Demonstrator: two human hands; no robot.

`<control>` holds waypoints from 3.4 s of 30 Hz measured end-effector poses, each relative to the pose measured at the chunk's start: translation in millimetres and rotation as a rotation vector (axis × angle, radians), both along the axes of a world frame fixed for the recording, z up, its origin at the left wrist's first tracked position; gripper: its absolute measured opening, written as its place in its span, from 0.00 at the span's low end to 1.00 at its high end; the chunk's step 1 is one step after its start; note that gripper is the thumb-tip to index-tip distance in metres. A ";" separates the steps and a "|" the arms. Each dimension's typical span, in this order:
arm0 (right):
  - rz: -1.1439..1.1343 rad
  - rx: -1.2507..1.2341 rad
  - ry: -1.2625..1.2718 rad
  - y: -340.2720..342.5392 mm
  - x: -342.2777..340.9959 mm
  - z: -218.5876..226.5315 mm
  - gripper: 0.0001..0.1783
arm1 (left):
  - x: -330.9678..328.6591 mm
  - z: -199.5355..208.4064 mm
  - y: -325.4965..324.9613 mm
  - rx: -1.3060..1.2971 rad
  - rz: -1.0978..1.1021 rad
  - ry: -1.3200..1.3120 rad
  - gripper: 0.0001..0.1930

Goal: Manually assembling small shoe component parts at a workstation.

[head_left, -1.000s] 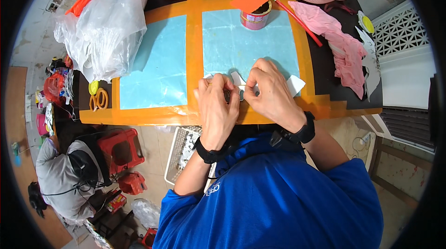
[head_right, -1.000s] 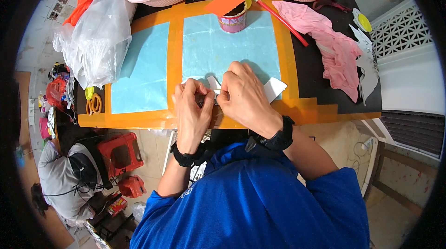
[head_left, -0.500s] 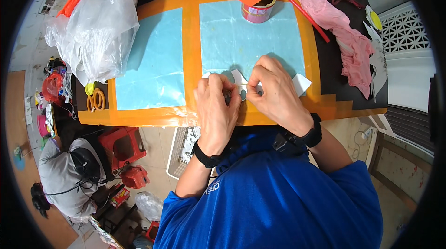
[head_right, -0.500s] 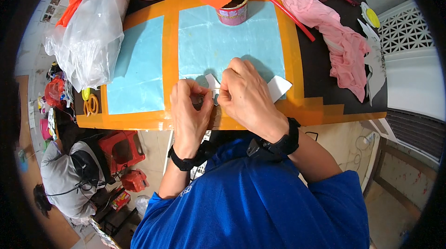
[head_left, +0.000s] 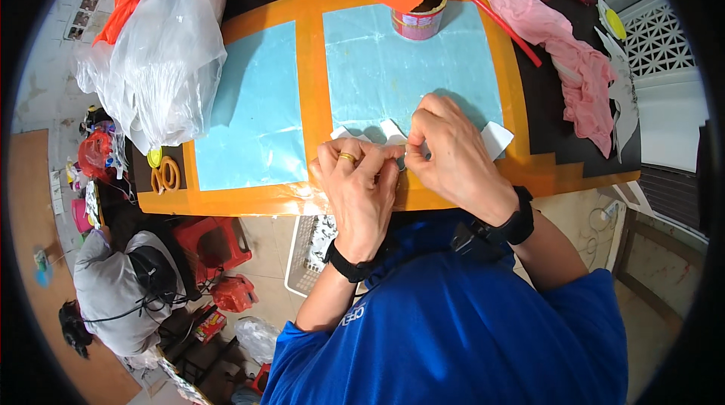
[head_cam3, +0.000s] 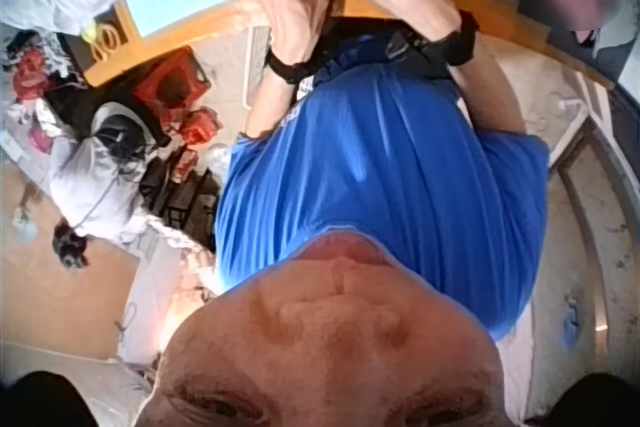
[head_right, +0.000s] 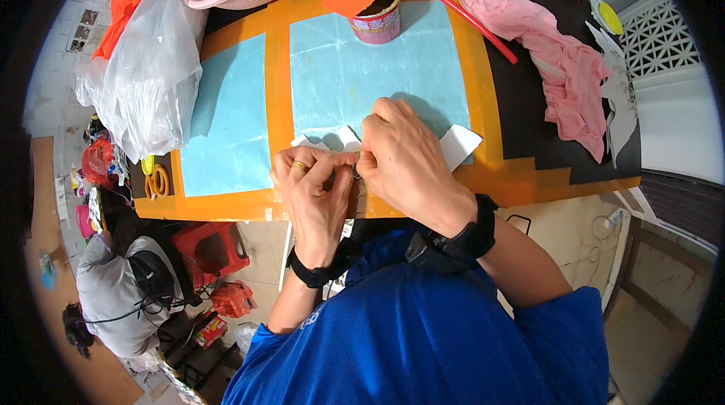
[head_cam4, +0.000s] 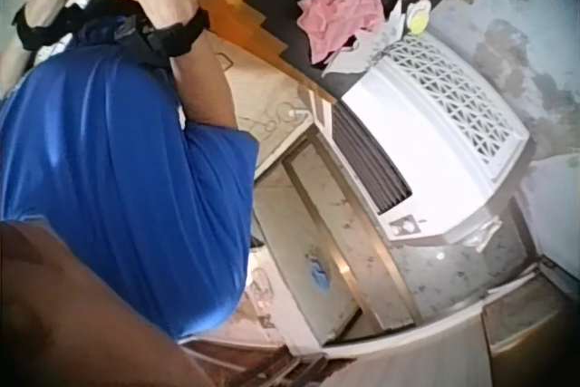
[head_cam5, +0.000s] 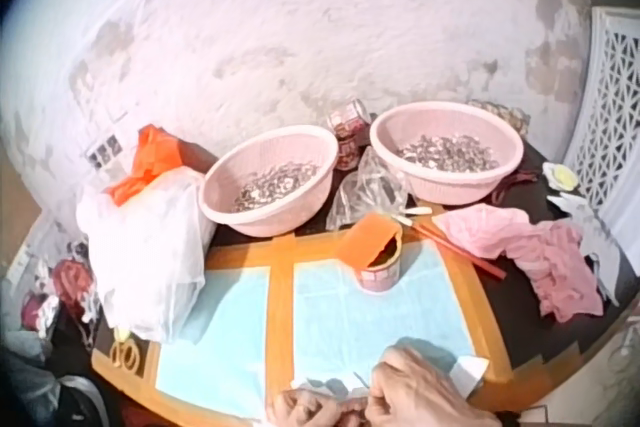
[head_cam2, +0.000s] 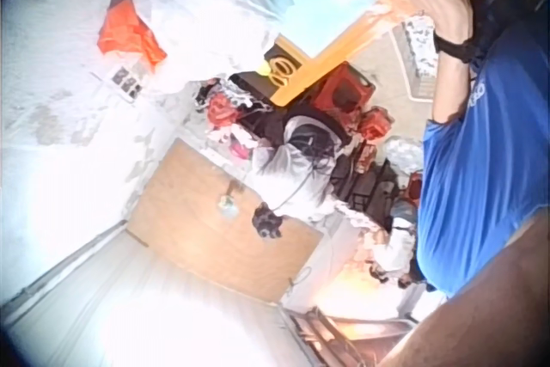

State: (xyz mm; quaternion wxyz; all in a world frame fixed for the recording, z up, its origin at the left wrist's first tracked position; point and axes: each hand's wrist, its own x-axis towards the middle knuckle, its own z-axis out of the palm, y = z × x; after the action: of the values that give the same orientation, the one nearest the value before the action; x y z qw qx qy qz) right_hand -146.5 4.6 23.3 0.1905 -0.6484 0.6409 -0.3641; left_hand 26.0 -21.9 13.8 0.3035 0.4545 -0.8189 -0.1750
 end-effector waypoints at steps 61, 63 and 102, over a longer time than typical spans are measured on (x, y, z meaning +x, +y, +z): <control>0.690 -0.452 0.548 -16.9 -45.7 19.2 0.11 | 11.9 2.5 -15.3 -0.029 -0.077 -0.004 0.10; 0.722 -0.458 0.560 -17.3 -47.1 19.4 0.11 | 13.0 2.4 -17.1 -0.029 -0.089 -0.011 0.10; 0.832 -0.364 0.508 -27.3 -66.4 22.7 0.18 | 19.4 3.0 -27.8 0.023 -0.166 -0.022 0.11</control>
State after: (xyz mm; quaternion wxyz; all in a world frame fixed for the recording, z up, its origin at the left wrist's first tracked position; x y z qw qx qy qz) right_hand -212.9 -22.7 46.0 0.0418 -0.9388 0.2814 -0.1940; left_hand 45.4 -49.7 16.8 0.2738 0.3905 -0.8549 -0.2039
